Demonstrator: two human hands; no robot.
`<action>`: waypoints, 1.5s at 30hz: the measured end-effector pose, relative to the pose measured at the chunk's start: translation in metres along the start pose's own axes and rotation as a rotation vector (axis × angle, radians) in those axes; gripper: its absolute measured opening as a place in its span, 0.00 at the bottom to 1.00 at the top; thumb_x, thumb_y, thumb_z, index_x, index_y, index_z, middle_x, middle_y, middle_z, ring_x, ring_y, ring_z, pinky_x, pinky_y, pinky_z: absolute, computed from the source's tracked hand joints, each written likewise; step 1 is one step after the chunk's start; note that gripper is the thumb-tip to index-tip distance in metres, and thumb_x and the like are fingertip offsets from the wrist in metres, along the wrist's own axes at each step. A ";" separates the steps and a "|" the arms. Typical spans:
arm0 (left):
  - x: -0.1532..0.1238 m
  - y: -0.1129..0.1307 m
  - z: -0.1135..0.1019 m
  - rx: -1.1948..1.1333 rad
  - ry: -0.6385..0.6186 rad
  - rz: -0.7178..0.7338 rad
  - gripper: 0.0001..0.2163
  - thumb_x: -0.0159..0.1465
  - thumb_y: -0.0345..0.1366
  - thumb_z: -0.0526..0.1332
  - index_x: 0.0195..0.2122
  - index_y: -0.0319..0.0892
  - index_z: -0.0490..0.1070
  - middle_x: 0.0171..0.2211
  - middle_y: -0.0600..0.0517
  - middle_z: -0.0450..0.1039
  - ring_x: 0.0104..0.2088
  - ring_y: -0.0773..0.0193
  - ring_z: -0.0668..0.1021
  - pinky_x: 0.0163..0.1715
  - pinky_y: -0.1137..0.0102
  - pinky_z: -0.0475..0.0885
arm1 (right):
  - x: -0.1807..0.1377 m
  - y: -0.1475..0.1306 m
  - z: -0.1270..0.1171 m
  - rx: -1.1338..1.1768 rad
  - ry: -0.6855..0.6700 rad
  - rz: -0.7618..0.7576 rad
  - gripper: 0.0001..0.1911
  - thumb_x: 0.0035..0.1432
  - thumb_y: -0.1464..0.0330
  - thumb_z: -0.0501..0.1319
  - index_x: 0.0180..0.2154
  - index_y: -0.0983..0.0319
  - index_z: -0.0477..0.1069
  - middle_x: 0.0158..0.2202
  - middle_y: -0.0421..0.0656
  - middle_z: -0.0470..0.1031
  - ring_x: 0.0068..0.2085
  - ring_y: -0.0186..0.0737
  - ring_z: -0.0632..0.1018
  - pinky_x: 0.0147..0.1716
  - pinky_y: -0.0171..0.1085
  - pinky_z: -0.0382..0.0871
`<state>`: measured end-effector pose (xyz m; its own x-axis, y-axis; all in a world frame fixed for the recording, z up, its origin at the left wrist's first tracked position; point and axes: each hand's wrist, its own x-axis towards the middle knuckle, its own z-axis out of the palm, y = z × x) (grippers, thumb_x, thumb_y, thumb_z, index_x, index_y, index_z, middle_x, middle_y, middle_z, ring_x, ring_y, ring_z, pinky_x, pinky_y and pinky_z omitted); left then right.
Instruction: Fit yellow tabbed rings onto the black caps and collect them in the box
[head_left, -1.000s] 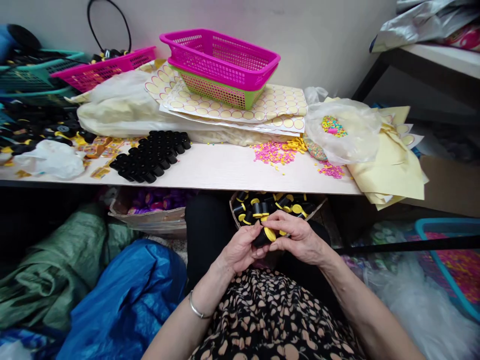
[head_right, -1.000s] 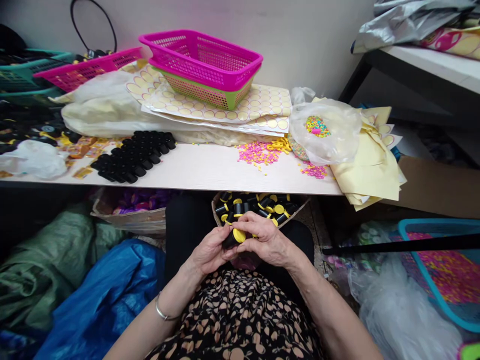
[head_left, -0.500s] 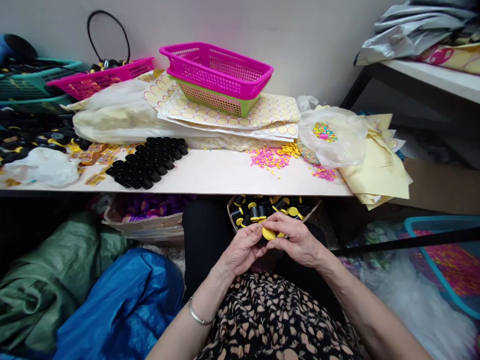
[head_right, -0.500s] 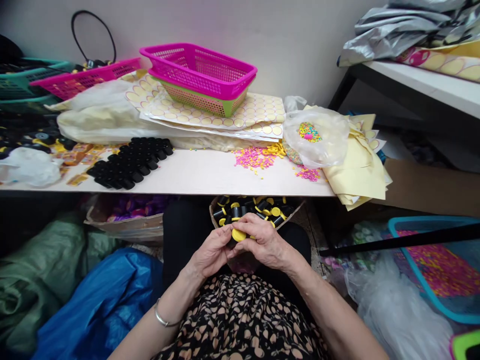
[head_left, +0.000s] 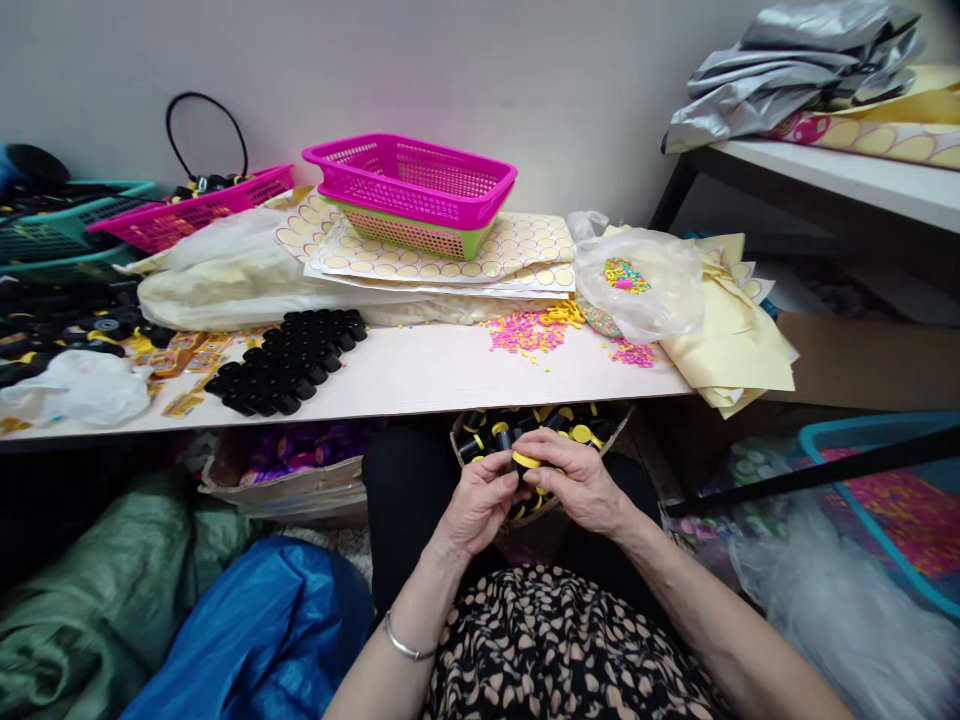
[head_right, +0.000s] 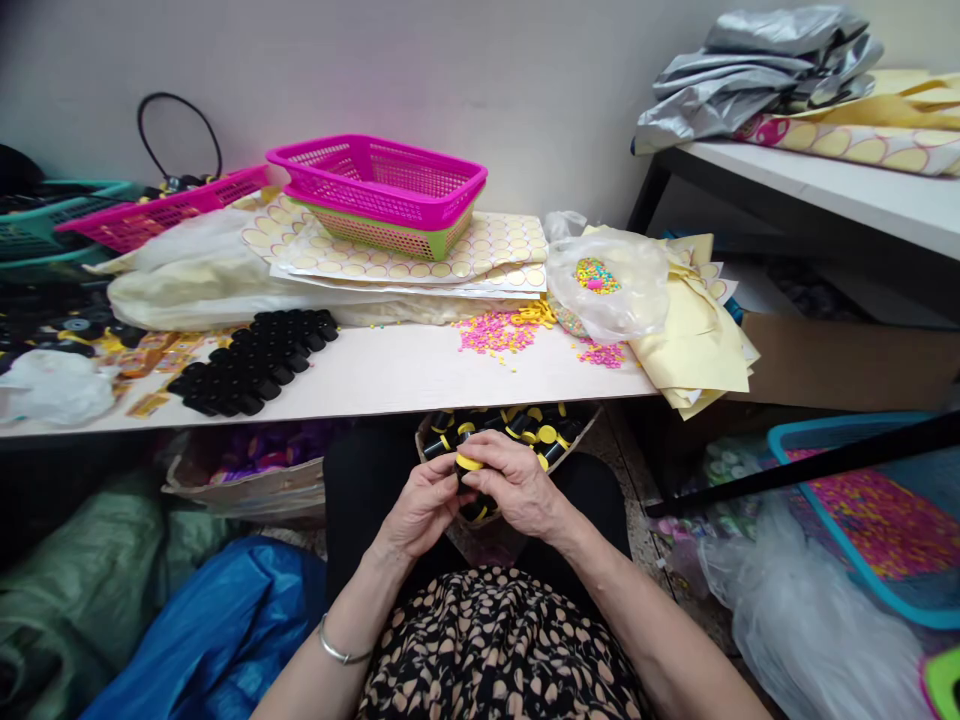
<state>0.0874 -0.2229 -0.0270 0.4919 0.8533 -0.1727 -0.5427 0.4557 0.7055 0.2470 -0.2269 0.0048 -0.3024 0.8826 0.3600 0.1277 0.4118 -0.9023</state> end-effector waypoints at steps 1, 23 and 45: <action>0.000 0.000 0.001 0.009 -0.011 -0.002 0.15 0.52 0.32 0.67 0.41 0.37 0.74 0.37 0.48 0.73 0.34 0.68 0.74 0.36 0.73 0.71 | 0.000 0.001 0.000 -0.004 0.005 -0.010 0.13 0.55 0.69 0.59 0.44 0.57 0.73 0.42 0.44 0.70 0.44 0.38 0.72 0.45 0.38 0.65; 0.104 0.062 -0.050 1.027 0.392 0.434 0.15 0.41 0.34 0.69 0.32 0.43 0.77 0.27 0.56 0.65 0.29 0.68 0.67 0.28 0.74 0.63 | 0.104 0.074 0.005 -0.215 0.158 -0.112 0.12 0.51 0.72 0.60 0.40 0.58 0.72 0.38 0.43 0.72 0.41 0.40 0.71 0.43 0.41 0.65; 0.116 0.083 -0.054 0.478 0.435 0.297 0.12 0.48 0.38 0.64 0.30 0.34 0.77 0.25 0.49 0.75 0.26 0.67 0.72 0.27 0.73 0.67 | 0.133 0.093 0.041 0.209 0.288 0.279 0.17 0.43 0.68 0.64 0.39 0.62 0.73 0.21 0.35 0.66 0.23 0.29 0.64 0.25 0.32 0.62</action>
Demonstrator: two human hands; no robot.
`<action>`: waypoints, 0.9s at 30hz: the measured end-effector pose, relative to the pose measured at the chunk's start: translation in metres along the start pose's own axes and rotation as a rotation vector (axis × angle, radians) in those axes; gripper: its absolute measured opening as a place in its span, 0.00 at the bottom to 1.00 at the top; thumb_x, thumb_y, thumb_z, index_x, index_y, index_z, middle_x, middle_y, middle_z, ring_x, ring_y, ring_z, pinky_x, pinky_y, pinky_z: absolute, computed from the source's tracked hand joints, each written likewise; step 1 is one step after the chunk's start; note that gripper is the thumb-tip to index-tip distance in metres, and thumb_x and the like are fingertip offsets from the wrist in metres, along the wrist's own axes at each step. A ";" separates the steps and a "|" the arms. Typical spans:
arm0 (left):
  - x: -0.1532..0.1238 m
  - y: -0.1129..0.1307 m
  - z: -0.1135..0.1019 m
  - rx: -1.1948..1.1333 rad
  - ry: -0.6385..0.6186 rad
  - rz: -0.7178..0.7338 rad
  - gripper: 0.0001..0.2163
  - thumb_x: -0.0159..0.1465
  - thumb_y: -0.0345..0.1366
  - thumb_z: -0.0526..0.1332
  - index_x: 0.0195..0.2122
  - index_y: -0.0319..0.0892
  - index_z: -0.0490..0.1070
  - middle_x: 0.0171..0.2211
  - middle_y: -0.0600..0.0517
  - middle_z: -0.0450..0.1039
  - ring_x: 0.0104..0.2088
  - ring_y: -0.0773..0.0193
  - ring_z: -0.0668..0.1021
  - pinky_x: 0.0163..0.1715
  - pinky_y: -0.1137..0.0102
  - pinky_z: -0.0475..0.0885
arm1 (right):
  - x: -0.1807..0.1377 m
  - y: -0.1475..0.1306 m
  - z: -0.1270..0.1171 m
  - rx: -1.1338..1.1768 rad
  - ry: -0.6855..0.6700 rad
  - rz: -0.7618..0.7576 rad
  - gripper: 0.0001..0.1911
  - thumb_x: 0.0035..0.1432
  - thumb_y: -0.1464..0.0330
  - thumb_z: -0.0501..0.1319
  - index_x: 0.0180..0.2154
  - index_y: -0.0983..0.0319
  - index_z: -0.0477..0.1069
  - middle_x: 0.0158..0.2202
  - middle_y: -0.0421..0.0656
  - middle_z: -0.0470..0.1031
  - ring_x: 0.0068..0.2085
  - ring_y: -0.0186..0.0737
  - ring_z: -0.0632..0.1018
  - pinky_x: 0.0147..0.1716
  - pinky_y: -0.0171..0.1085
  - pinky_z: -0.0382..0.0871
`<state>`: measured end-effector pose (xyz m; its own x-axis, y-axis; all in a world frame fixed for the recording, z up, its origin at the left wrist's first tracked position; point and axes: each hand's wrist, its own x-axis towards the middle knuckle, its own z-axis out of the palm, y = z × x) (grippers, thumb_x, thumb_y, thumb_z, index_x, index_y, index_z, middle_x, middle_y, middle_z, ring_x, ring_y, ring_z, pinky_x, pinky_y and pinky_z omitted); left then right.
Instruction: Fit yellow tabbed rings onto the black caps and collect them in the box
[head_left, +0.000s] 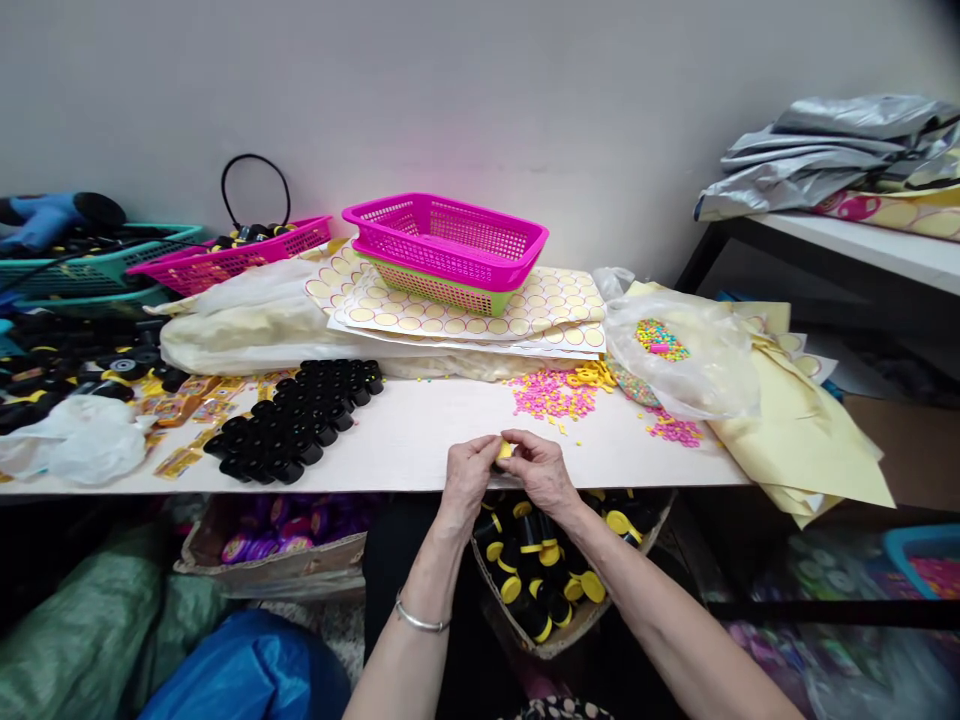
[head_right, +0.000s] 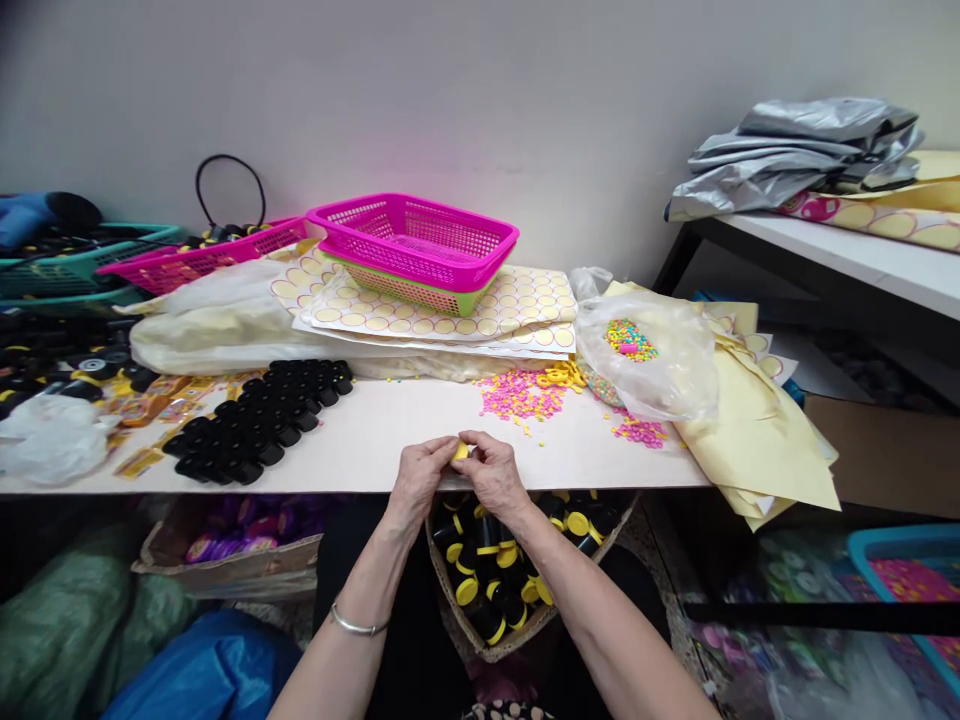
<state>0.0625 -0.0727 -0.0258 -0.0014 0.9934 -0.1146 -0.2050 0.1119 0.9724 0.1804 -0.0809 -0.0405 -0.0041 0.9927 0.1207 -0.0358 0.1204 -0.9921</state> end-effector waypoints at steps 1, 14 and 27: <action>0.000 0.000 0.002 0.014 0.004 0.000 0.12 0.48 0.38 0.64 0.30 0.34 0.77 0.25 0.49 0.75 0.26 0.66 0.73 0.28 0.73 0.67 | -0.001 -0.001 0.001 0.057 0.024 0.050 0.18 0.41 0.67 0.65 0.39 0.63 0.72 0.19 0.33 0.64 0.22 0.28 0.64 0.24 0.32 0.62; -0.004 -0.004 0.007 0.137 0.134 0.007 0.17 0.48 0.48 0.64 0.23 0.35 0.72 0.15 0.57 0.64 0.16 0.74 0.63 0.15 0.77 0.58 | -0.002 -0.007 0.030 0.251 0.185 0.364 0.19 0.48 0.54 0.58 0.31 0.65 0.70 0.15 0.36 0.65 0.13 0.29 0.67 0.09 0.28 0.61; 0.002 -0.007 0.013 0.246 0.204 -0.012 0.15 0.50 0.45 0.62 0.17 0.39 0.61 0.14 0.60 0.56 0.16 0.74 0.59 0.15 0.77 0.56 | 0.001 -0.007 0.029 0.283 0.213 0.427 0.16 0.47 0.55 0.59 0.25 0.62 0.61 0.14 0.33 0.64 0.12 0.31 0.68 0.09 0.29 0.64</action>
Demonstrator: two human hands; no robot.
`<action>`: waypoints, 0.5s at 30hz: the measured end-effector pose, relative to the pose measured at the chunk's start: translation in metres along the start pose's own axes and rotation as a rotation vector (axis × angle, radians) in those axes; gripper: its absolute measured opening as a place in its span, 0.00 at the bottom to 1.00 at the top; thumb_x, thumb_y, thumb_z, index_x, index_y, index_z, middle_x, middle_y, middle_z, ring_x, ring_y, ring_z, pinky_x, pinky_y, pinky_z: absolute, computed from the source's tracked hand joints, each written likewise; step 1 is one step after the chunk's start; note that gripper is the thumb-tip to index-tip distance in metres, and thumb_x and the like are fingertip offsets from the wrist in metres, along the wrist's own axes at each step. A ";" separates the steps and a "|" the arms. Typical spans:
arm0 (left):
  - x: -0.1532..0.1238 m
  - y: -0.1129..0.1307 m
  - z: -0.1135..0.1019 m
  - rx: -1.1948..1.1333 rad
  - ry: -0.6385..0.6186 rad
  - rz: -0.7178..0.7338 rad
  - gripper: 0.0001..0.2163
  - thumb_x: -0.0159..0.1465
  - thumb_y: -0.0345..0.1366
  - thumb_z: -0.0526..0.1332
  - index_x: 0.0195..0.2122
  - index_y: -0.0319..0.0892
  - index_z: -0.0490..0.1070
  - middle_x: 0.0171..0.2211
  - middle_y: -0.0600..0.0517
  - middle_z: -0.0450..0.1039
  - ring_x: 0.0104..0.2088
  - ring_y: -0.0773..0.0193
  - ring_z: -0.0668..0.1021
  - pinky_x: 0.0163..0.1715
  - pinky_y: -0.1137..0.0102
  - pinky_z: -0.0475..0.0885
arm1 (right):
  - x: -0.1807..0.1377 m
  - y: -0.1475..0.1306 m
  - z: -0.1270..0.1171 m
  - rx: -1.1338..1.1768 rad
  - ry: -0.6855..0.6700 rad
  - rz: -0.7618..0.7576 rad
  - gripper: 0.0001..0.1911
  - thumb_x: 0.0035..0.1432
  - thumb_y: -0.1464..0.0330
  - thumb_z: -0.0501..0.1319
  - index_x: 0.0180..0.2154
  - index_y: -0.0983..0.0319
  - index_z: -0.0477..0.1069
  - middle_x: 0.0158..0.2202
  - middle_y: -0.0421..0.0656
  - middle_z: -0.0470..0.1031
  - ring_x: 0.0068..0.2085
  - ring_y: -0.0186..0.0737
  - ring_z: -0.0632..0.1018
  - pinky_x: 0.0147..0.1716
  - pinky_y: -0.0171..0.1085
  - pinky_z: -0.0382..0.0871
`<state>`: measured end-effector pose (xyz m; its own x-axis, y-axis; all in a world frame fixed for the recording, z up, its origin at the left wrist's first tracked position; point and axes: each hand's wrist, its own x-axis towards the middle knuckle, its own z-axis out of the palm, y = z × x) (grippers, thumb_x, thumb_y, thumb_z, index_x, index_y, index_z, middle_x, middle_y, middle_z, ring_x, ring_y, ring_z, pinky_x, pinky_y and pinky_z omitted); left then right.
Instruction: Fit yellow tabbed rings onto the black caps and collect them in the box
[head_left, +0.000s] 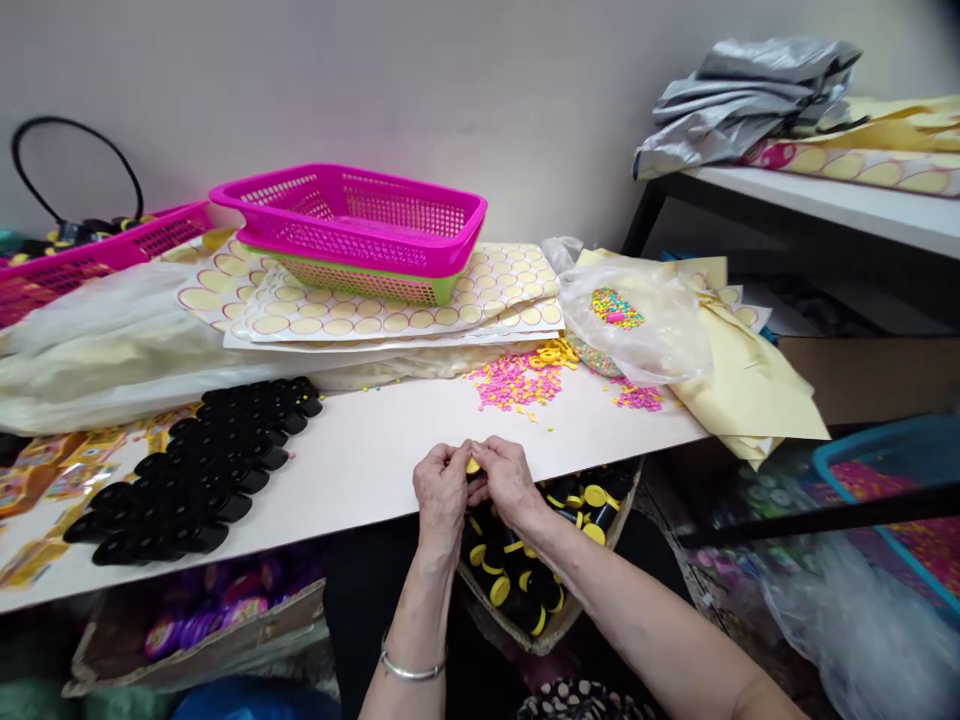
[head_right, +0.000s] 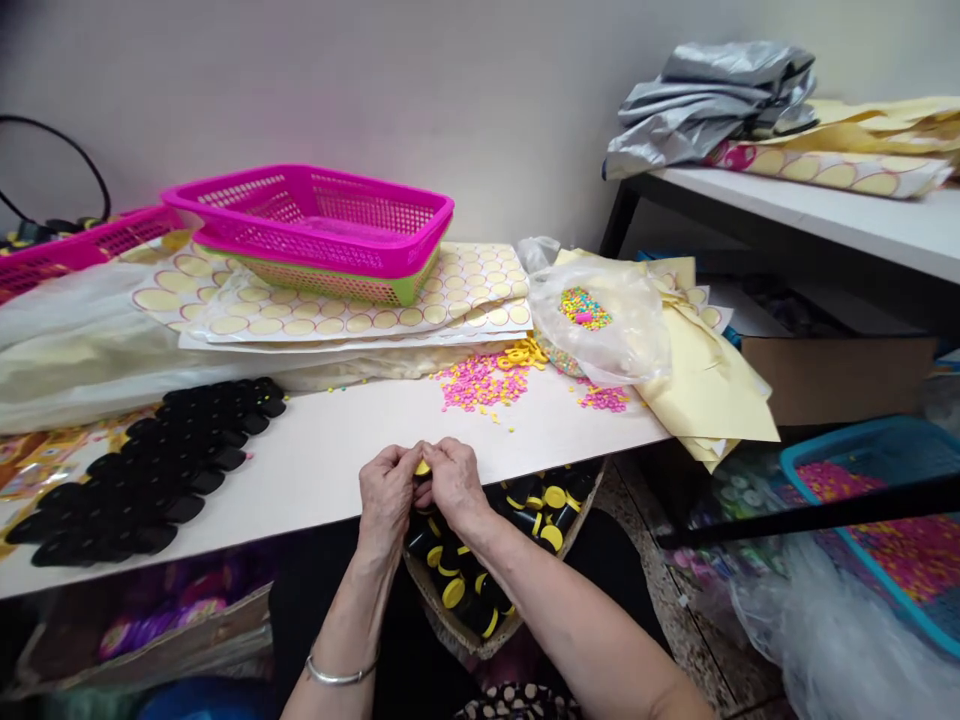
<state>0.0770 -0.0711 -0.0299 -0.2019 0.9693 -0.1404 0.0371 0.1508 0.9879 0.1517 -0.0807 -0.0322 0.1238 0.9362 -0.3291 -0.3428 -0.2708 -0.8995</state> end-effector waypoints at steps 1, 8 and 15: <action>0.001 0.001 0.001 0.011 0.008 0.008 0.15 0.50 0.45 0.61 0.17 0.39 0.61 0.14 0.59 0.56 0.16 0.74 0.59 0.15 0.77 0.55 | 0.000 0.000 -0.001 0.007 0.003 -0.002 0.16 0.46 0.56 0.59 0.25 0.62 0.60 0.14 0.32 0.63 0.12 0.31 0.68 0.09 0.29 0.64; 0.008 -0.003 0.002 0.135 0.030 0.105 0.16 0.50 0.44 0.62 0.14 0.40 0.59 0.13 0.59 0.54 0.18 0.73 0.60 0.17 0.77 0.56 | 0.005 -0.004 -0.002 0.043 0.022 0.002 0.15 0.46 0.58 0.60 0.23 0.62 0.59 0.13 0.33 0.63 0.11 0.31 0.67 0.07 0.29 0.61; 0.012 0.002 -0.011 -0.013 -0.058 -0.009 0.16 0.47 0.46 0.65 0.29 0.39 0.74 0.26 0.54 0.74 0.27 0.64 0.73 0.23 0.74 0.67 | 0.020 -0.002 0.010 0.054 -0.036 0.065 0.14 0.51 0.58 0.58 0.28 0.61 0.60 0.14 0.32 0.62 0.10 0.32 0.66 0.08 0.32 0.62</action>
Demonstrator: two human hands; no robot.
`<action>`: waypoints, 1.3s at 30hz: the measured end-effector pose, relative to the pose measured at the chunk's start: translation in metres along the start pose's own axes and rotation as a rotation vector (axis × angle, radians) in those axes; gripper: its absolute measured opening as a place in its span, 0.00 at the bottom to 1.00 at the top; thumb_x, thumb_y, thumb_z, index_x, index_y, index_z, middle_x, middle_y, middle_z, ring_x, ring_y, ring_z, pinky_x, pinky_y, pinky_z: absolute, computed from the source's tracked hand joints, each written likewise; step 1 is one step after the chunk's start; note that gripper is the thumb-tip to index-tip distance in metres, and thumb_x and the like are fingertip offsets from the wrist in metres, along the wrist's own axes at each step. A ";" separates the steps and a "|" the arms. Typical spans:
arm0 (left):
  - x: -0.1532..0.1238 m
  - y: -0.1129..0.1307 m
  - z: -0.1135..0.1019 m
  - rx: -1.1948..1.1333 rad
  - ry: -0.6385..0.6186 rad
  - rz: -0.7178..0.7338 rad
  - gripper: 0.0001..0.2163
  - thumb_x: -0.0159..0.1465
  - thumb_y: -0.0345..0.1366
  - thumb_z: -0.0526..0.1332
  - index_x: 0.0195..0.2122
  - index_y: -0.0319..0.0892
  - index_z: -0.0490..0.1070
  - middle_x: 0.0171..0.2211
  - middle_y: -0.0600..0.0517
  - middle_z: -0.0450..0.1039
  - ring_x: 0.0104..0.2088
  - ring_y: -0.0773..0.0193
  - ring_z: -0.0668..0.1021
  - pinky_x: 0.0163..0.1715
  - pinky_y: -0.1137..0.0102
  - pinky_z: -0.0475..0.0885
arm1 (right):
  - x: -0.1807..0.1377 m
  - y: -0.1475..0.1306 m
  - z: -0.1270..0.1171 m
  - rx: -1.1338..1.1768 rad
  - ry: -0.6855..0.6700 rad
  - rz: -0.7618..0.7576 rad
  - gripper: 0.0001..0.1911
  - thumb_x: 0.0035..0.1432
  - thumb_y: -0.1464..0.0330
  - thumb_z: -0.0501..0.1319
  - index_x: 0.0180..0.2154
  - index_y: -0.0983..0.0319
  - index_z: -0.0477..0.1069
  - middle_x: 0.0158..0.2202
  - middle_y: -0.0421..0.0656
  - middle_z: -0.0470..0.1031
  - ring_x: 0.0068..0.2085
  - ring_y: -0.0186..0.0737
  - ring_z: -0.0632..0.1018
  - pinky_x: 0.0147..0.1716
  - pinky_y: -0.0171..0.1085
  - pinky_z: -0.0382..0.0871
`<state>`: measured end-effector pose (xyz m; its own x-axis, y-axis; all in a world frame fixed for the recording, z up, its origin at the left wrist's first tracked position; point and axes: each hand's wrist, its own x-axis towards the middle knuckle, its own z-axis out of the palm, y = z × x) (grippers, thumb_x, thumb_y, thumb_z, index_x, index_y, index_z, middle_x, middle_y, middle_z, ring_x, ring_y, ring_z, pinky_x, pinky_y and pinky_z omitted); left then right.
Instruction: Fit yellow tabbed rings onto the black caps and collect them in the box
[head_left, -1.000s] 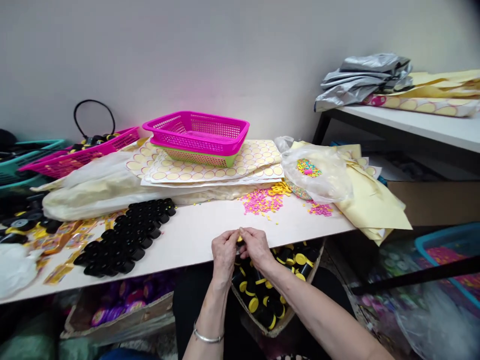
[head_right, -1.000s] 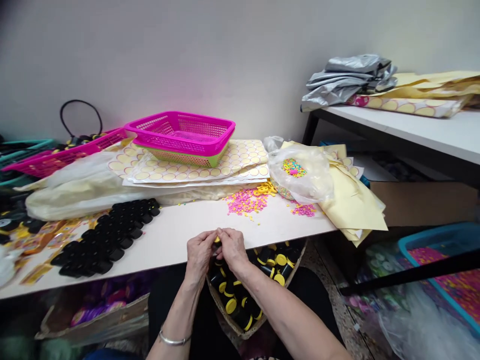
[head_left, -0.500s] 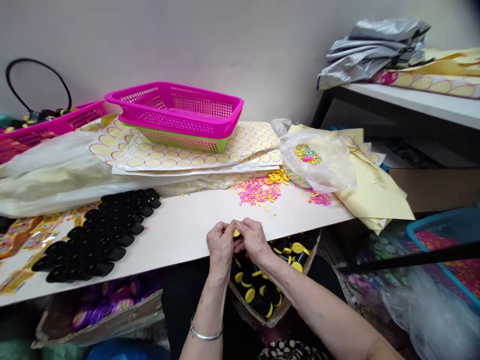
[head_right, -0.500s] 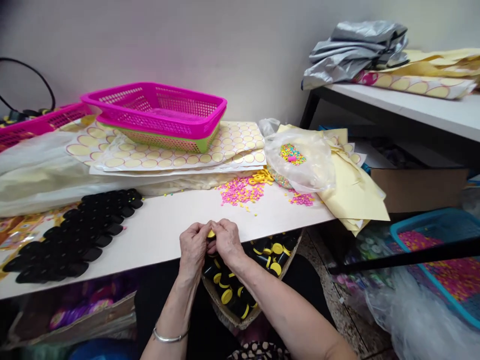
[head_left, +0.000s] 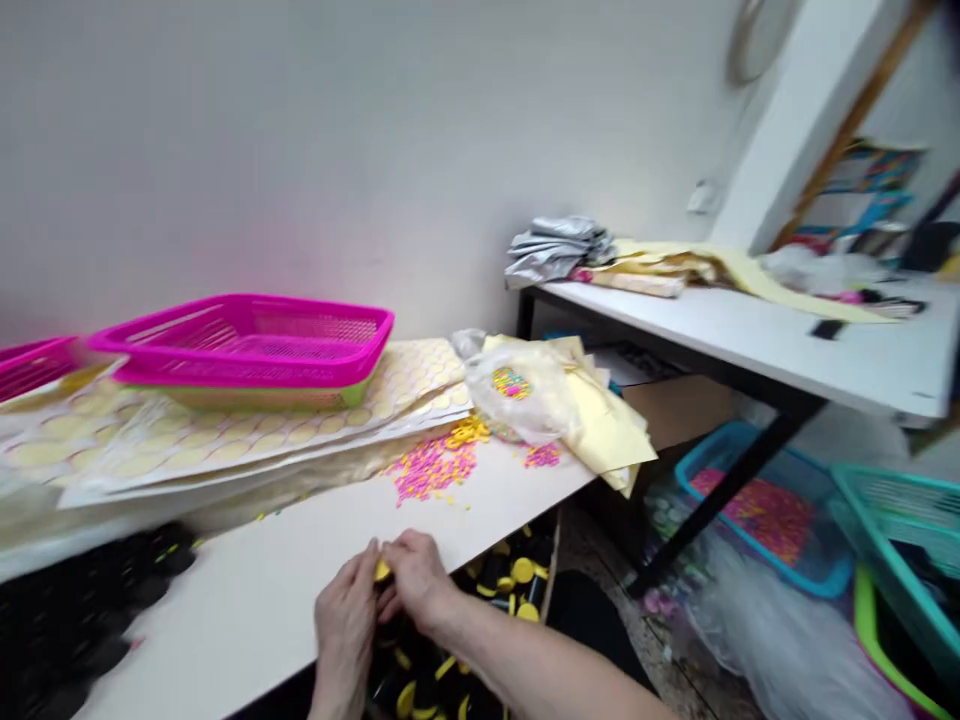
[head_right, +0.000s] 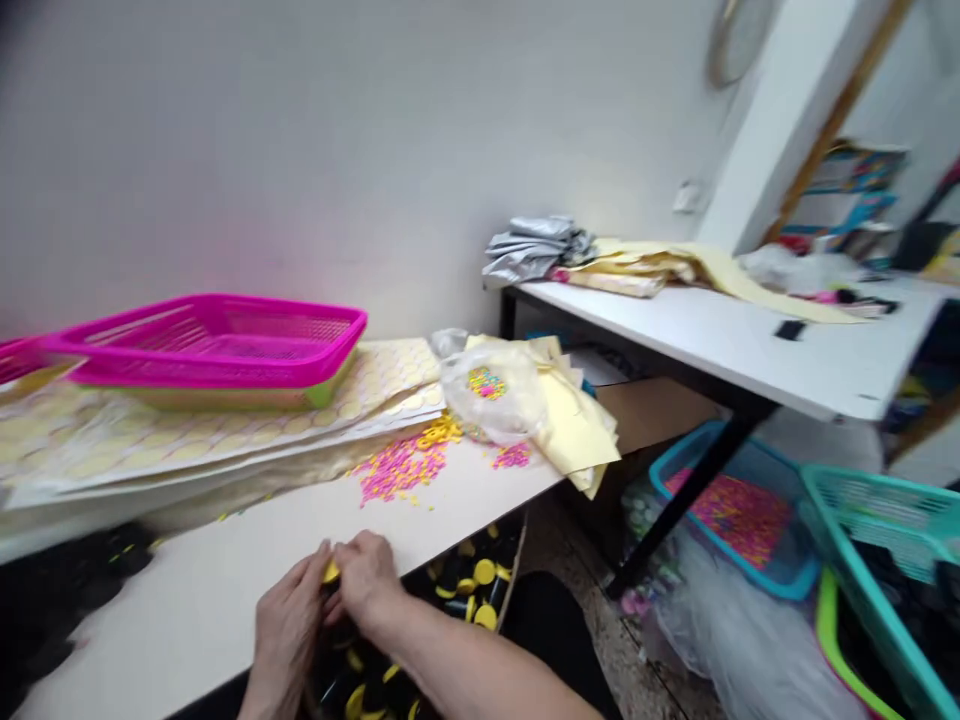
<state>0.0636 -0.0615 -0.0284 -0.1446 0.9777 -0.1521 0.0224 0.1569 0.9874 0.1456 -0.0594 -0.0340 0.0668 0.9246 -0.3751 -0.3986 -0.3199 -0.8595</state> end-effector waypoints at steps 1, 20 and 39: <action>0.003 -0.001 -0.001 -0.019 -0.030 0.000 0.16 0.47 0.47 0.65 0.30 0.39 0.74 0.28 0.53 0.74 0.29 0.63 0.74 0.25 0.73 0.68 | 0.004 -0.001 -0.002 -0.002 0.000 -0.030 0.12 0.52 0.59 0.57 0.29 0.61 0.60 0.14 0.32 0.62 0.10 0.32 0.66 0.09 0.33 0.63; -0.165 0.002 -0.005 0.160 -0.366 0.773 0.21 0.50 0.27 0.64 0.46 0.47 0.70 0.52 0.45 0.63 0.49 0.55 0.69 0.45 0.63 0.69 | -0.183 -0.005 -0.106 -0.016 -0.447 -0.306 0.26 0.48 0.67 0.65 0.49 0.57 0.60 0.38 0.41 0.71 0.38 0.35 0.73 0.37 0.35 0.68; -0.194 -0.003 0.009 0.092 -0.303 0.537 0.23 0.46 0.32 0.69 0.45 0.44 0.71 0.43 0.47 0.67 0.44 0.59 0.70 0.41 0.68 0.69 | -0.198 -0.007 -0.127 -0.045 -0.461 -0.400 0.23 0.47 0.71 0.66 0.47 0.56 0.67 0.48 0.42 0.60 0.46 0.39 0.71 0.48 0.42 0.67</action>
<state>0.1003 -0.2504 -0.0024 0.1972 0.9174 0.3456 0.1007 -0.3696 0.9237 0.2510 -0.2662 0.0018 -0.2037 0.9659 0.1599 -0.3851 0.0710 -0.9201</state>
